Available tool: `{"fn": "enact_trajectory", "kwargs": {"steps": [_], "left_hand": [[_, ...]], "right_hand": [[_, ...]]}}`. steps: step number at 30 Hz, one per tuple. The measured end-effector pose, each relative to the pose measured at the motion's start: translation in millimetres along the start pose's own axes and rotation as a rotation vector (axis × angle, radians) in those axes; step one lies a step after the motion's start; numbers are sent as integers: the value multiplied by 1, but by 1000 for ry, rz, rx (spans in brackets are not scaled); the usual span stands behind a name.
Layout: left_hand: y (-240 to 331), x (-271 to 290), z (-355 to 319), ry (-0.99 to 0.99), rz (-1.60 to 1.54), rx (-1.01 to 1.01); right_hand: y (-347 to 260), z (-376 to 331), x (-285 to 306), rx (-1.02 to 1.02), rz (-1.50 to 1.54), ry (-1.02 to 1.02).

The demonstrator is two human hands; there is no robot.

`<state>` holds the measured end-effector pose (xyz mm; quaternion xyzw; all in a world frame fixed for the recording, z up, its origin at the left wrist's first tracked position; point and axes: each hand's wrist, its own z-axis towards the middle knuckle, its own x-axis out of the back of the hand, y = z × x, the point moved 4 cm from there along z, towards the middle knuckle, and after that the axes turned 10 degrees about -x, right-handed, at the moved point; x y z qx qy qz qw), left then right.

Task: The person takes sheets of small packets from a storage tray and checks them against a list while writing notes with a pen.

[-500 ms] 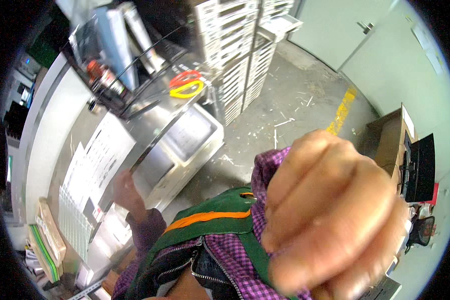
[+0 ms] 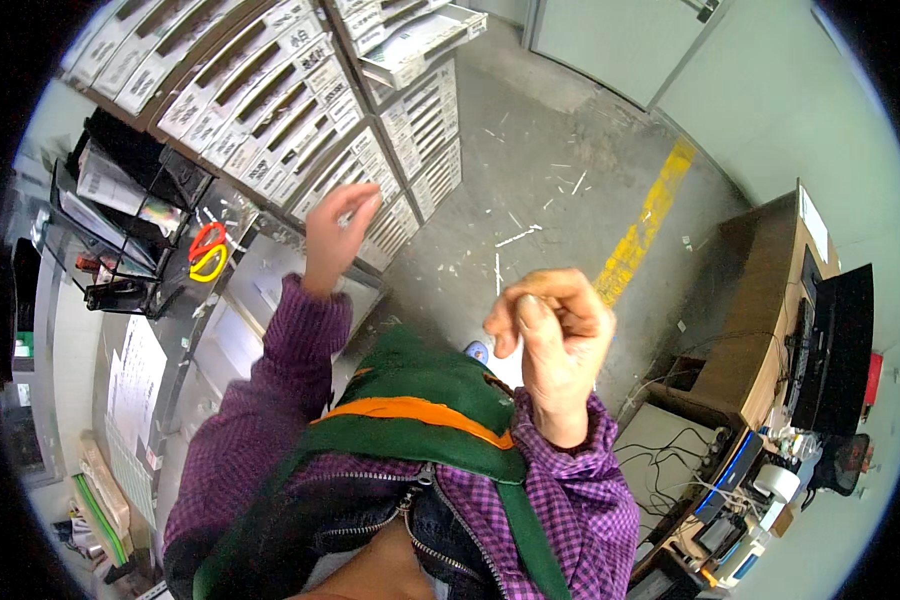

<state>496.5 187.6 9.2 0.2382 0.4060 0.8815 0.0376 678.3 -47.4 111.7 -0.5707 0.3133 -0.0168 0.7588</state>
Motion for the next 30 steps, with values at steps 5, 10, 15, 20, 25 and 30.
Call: {"fn": "enact_trajectory", "kwargs": {"steps": [5, 10, 15, 20, 25, 30], "left_hand": [[-71, -53, 80, -47, -161, 148], [-153, -77, 147, 75, -202, 228], [-189, -79, 182, 289, -205, 449], [-208, -47, 201, 446, -57, 383], [-210, -28, 182, 577, 18, 454], [-218, -39, 93, 686, 86, 662]], "right_hand": [[42, 57, 37, -246, -21, 15], [74, 128, 49, -390, -78, -126], [124, 206, 66, -574, -214, -230], [170, 309, 61, -759, -350, -326], [257, 427, 45, -770, -299, -330], [279, 497, 3, -796, -185, -530]]}}
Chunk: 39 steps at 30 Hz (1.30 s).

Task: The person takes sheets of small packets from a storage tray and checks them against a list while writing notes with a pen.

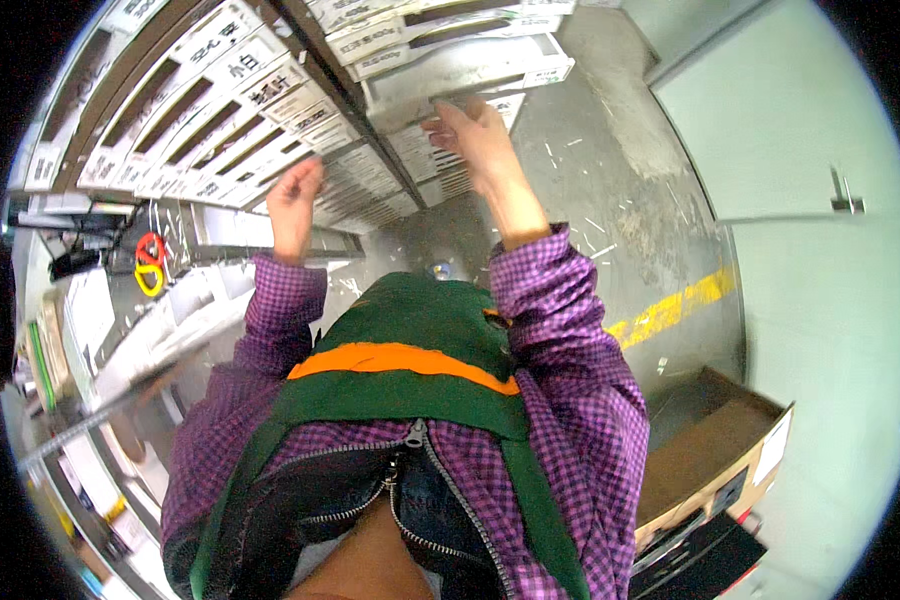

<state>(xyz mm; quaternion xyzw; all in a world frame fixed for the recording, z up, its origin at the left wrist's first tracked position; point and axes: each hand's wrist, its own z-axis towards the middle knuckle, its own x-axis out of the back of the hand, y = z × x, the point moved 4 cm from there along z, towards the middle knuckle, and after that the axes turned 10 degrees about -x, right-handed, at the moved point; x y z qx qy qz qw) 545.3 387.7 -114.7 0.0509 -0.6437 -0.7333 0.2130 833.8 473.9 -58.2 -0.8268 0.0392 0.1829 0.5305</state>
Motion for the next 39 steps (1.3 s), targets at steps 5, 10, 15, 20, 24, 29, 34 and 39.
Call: {"fn": "enact_trajectory", "kwargs": {"steps": [5, 10, 15, 20, 24, 29, 34, 39], "left_hand": [[-52, 19, -103, 134, 37, 66], [-37, -18, -199, 245, -92, 334], [-12, -76, -243, 210, -96, 399], [-11, -98, -280, 174, -70, 379], [-16, -98, -298, 225, -22, 311], [-8, -103, -307, 247, -111, 388], [-3, -100, -289, 189, -64, 366], [8, -99, -264, 191, -43, 318]], "right_hand": [[-10, 41, 3, 51, 15, -146], [-4, 44, 13, 24, 15, -162], [66, 65, 67, -219, 88, -50], [101, 65, 87, -360, 190, -13], [96, 68, 79, -360, 236, -78], [36, 72, 41, -226, 462, -134], [46, 106, 46, -339, 700, -270], [57, 36, 67, -418, 538, -270]]}}
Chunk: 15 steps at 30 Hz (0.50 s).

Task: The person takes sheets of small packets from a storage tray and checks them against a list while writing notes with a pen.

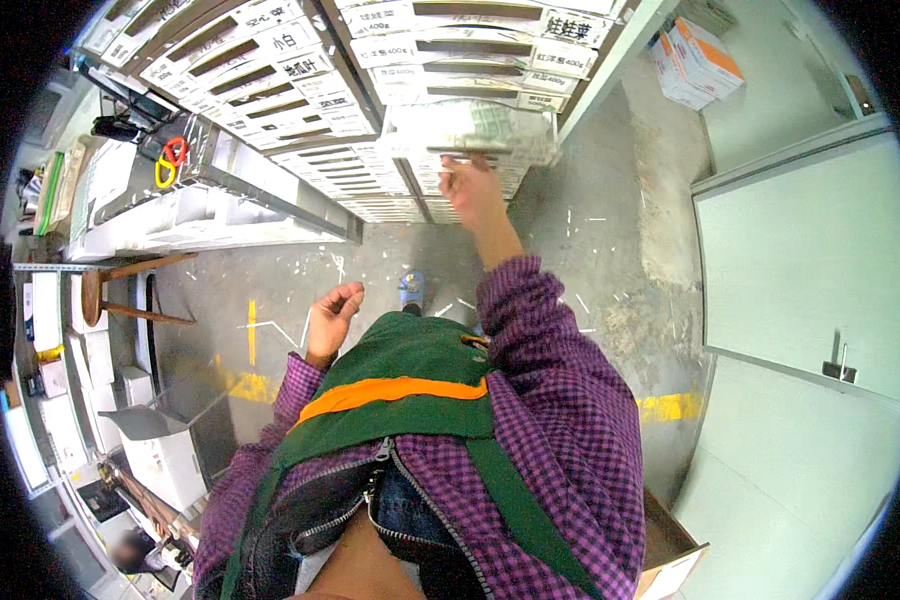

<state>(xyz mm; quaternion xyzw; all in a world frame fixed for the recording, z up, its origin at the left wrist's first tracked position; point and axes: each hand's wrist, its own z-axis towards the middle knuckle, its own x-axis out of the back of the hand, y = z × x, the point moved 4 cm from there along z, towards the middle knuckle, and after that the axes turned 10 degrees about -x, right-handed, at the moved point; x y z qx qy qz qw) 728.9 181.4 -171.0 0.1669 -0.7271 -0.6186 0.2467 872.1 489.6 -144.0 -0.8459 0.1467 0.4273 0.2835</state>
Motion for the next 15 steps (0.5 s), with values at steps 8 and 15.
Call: {"fn": "enact_trajectory", "kwargs": {"steps": [8, 15], "left_hand": [[109, -25, 59, -4, 198, -349], [181, -81, 115, -273, 570, -844]], "right_hand": [[42, -108, 41, -129, -389, 26], [-28, -150, 9, 338, -1588, -24]]}}
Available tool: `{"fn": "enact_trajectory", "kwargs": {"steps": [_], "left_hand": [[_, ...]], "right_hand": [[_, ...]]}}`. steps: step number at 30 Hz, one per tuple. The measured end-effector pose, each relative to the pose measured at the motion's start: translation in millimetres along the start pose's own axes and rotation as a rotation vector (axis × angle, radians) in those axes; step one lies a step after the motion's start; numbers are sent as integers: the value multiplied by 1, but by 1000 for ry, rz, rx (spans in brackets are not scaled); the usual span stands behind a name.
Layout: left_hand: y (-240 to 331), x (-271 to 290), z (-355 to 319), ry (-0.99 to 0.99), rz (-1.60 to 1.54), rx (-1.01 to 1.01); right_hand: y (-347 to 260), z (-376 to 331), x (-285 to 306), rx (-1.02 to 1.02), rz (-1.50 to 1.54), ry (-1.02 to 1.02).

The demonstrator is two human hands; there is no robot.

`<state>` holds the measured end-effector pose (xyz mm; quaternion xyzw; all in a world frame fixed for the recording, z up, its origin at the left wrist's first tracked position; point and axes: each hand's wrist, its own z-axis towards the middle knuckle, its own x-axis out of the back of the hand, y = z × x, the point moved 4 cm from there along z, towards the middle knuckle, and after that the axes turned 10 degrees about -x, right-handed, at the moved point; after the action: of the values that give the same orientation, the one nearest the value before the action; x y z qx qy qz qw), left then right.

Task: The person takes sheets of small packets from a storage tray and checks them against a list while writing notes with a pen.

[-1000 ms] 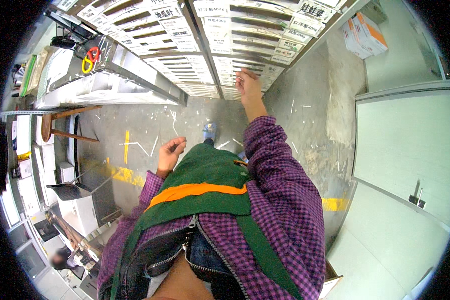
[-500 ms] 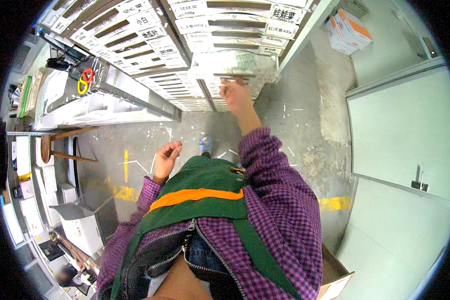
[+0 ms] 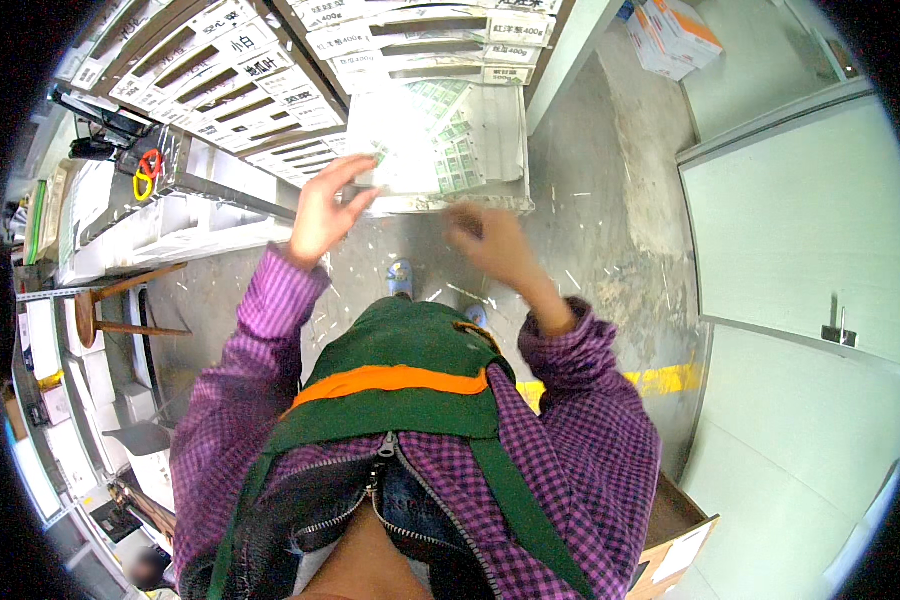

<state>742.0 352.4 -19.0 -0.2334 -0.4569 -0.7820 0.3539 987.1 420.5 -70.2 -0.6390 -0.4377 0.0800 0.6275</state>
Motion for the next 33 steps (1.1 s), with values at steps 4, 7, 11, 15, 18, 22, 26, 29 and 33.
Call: {"fn": "enact_trajectory", "kwargs": {"steps": [4, 7, 11, 15, 18, 22, 26, 29, 33], "left_hand": [[-28, -38, 30, -243, 37, -34], [-40, -54, 39, -340, 67, -60], [-50, -66, 39, -381, 18, -42], [-48, -65, 39, -383, 6, -17], [-47, -64, 40, -386, 10, -18], [-55, -71, 38, -270, 47, -38], [-45, -78, 65, -176, 135, 70], [-58, -100, 73, -258, 84, 158], [-69, -107, 75, -342, -36, 318]], "right_hand": [[-20, 38, 63, 183, -528, 203], [-22, 64, 64, 382, -925, 148], [-15, 84, 50, 391, -879, -58], [-3, 93, 45, 357, -858, -60], [1, 93, 48, 382, -823, -49], [-3, 89, 49, 440, -731, -5], [-5, 89, 50, 435, -727, -4], [-4, 91, 50, 456, -714, -28], [3, 91, 49, 461, -726, 12]]}}
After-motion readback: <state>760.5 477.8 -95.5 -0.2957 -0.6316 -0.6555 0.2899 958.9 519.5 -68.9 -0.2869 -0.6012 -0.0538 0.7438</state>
